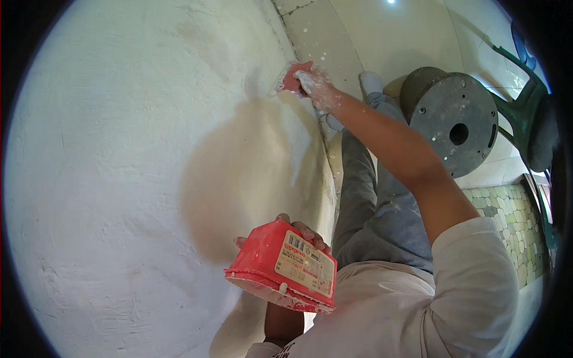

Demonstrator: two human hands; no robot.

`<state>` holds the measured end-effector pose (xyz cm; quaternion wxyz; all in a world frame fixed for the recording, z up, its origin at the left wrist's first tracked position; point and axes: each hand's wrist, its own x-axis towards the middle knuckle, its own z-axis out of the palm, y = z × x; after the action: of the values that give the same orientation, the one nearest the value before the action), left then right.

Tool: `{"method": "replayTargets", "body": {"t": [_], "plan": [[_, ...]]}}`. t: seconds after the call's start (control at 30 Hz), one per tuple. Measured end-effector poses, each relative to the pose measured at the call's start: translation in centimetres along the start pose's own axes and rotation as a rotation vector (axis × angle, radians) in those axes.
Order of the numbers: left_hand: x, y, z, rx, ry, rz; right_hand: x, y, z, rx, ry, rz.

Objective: Applying plaster or filler to a wall using a spatula and a container.

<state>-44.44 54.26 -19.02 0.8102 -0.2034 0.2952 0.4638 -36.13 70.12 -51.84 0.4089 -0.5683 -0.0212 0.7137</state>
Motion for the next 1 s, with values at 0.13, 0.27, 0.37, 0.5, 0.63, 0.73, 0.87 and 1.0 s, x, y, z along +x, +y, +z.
{"method": "replayTargets", "body": {"t": [0.13, 0.27, 0.37, 0.5, 0.63, 0.73, 0.87, 1.0], "plan": [[0.5, 0.2, 1.1, 0.008, 0.011, -0.016, 5.4, -3.3, 7.1, -0.400, -0.213, -0.219], [0.8, 0.4, 1.7, 0.001, 0.024, -0.026, 8.8, -8.6, 13.4, 0.455, -0.336, -0.271], [0.6, 0.3, 2.2, -0.013, 0.034, -0.023, 9.9, -14.6, 14.3, 0.344, -0.313, -0.350], [0.6, 0.2, 3.2, -0.032, 0.027, -0.024, 7.6, -13.2, 7.1, -0.272, -0.289, -0.268], [0.7, 0.8, 4.1, -0.032, 0.014, -0.033, 3.7, -4.4, 5.3, -0.339, -0.104, 0.062], [0.4, 1.0, 4.5, -0.032, 0.004, -0.037, 3.6, -1.4, 7.8, -0.314, -0.128, 0.147], [-1.2, 0.9, 5.2, -0.030, 0.004, -0.037, 7.7, -5.0, 13.2, -0.882, -0.489, -0.574], [-2.3, 0.7, 5.7, -0.047, 0.002, -0.032, 12.9, -11.8, 15.8, -0.793, -0.492, -1.134]]}}
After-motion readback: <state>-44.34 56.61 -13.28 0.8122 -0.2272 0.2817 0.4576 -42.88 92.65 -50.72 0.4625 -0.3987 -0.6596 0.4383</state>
